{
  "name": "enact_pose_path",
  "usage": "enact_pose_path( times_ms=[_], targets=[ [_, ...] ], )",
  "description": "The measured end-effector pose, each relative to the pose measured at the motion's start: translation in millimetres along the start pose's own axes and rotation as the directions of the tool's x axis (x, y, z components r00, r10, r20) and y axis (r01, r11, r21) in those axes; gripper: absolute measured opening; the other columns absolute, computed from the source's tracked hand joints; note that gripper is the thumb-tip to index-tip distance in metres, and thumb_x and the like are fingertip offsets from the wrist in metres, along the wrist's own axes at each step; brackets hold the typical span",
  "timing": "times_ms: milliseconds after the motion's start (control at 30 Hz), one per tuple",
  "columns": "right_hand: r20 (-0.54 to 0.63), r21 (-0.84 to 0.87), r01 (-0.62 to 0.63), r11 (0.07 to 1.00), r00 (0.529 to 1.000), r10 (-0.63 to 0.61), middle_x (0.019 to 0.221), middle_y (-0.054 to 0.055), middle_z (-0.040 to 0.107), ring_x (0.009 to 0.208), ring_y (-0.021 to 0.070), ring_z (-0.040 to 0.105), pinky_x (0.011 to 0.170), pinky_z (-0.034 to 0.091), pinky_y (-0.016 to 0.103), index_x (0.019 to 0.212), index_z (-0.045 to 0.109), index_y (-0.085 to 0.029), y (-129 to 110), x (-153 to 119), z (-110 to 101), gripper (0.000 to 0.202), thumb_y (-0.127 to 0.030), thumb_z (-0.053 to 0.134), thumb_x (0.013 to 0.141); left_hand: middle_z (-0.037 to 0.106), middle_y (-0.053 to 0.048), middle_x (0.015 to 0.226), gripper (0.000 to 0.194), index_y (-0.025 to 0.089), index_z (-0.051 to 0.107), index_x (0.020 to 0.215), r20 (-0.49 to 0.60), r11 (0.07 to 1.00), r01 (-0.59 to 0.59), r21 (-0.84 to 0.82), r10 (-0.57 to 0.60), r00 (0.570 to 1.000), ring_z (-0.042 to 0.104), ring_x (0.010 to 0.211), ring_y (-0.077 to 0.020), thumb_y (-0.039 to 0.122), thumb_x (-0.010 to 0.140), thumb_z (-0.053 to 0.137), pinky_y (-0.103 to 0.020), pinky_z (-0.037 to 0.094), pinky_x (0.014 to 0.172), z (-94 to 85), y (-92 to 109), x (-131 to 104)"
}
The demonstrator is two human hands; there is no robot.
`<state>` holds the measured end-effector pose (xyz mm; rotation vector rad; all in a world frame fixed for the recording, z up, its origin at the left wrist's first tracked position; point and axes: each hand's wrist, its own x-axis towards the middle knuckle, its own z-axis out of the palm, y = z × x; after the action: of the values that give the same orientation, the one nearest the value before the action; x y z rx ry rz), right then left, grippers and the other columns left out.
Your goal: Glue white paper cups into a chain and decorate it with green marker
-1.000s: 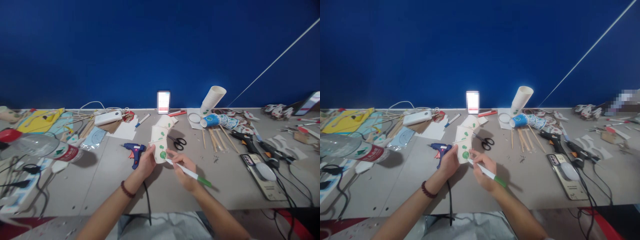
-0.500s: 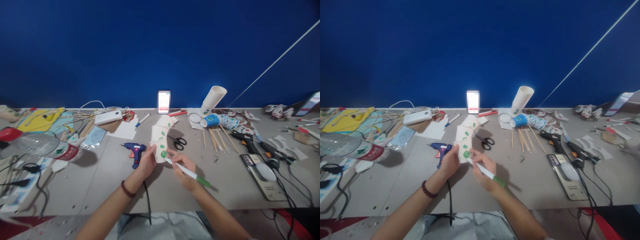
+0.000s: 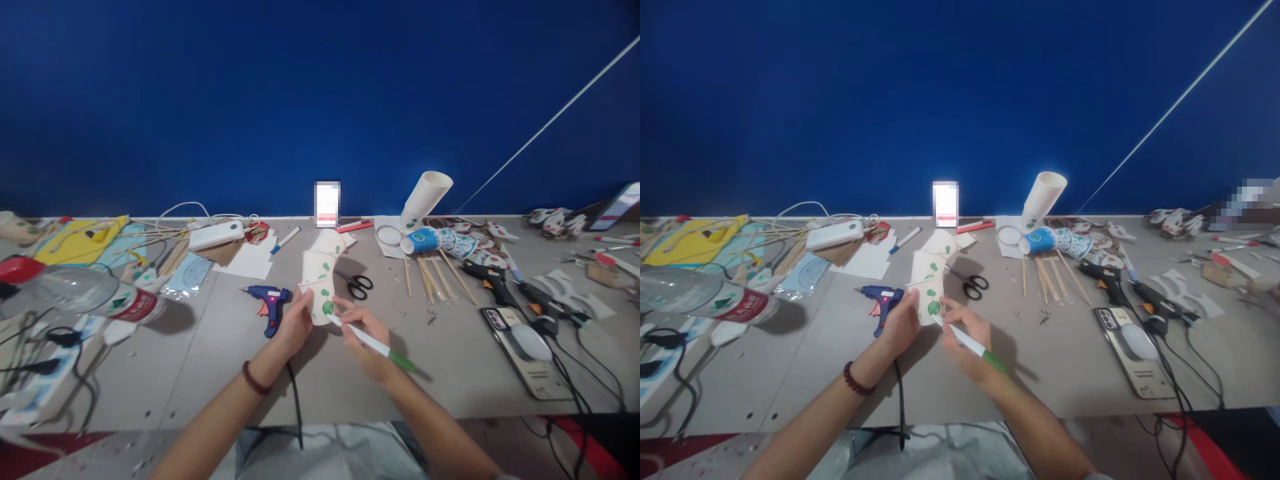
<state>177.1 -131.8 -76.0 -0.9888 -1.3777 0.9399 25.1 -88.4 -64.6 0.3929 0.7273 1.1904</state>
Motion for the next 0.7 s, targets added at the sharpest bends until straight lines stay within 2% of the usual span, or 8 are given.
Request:
enact_pose_path(
  times_ms=[133, 300, 433, 700],
  targets=[
    [-0.01, 0.048, 0.021, 0.999, 1.0, -0.02, 0.094, 0.008, 0.073, 0.117, 0.0284, 0.065, 0.094, 0.057, 0.045, 0.084, 0.06, -0.024, -3.0, 1.2, 1.1, 0.004, -0.025, 0.062, 0.087, 0.069, -0.008, 0.117, 0.058, 0.02, 0.053, 0.132, 0.013, 1.0, -0.001, -0.008, 0.001, 1.0, 0.067, 0.098, -0.0254, 0.034, 0.08, 0.071, -0.038, 0.054, 0.081, -0.8, -0.2, 0.7],
    [-0.015, 0.099, -0.016, 0.995, 1.0, 0.018, 0.104, 0.01, 0.074, 0.118, 0.029, 0.065, 0.095, 0.056, 0.046, 0.083, 0.06, -0.024, -4.1, 0.9, 2.3, 0.006, -0.027, 0.063, 0.087, 0.07, -0.009, 0.114, 0.054, 0.018, 0.055, 0.129, -0.006, 0.999, 0.04, -0.027, -0.04, 0.999, 0.068, 0.096, -0.0251, 0.033, 0.08, 0.071, -0.037, 0.054, 0.08, -1.3, 1.7, 0.7],
    [-0.02, 0.128, -0.016, 0.992, 1.0, 0.019, 0.107, 0.011, 0.073, 0.118, 0.0286, 0.065, 0.095, 0.056, 0.045, 0.082, 0.06, -0.023, -2.3, 0.4, 2.4, 0.007, -0.026, 0.061, 0.088, 0.07, -0.009, 0.116, 0.053, 0.017, 0.056, 0.128, 0.004, 0.997, 0.059, -0.048, -0.059, 0.998, 0.067, 0.101, -0.0269, 0.033, 0.08, 0.07, -0.039, 0.054, 0.085, -1.2, 3.9, 0.5],
    [-0.033, 0.164, -0.011, 0.986, 0.999, 0.017, 0.106, 0.011, 0.074, 0.115, 0.0283, 0.067, 0.093, 0.057, 0.044, 0.082, 0.058, -0.023, -5.4, 1.9, 3.4, 0.006, -0.023, 0.061, 0.087, 0.071, -0.012, 0.113, 0.057, 0.016, 0.053, 0.131, 0.047, 0.995, 0.083, -0.054, -0.08, 0.996, 0.069, 0.1, -0.0305, 0.035, 0.081, 0.068, -0.044, 0.053, 0.088, -1.8, 4.9, 0.6]
  ],
)
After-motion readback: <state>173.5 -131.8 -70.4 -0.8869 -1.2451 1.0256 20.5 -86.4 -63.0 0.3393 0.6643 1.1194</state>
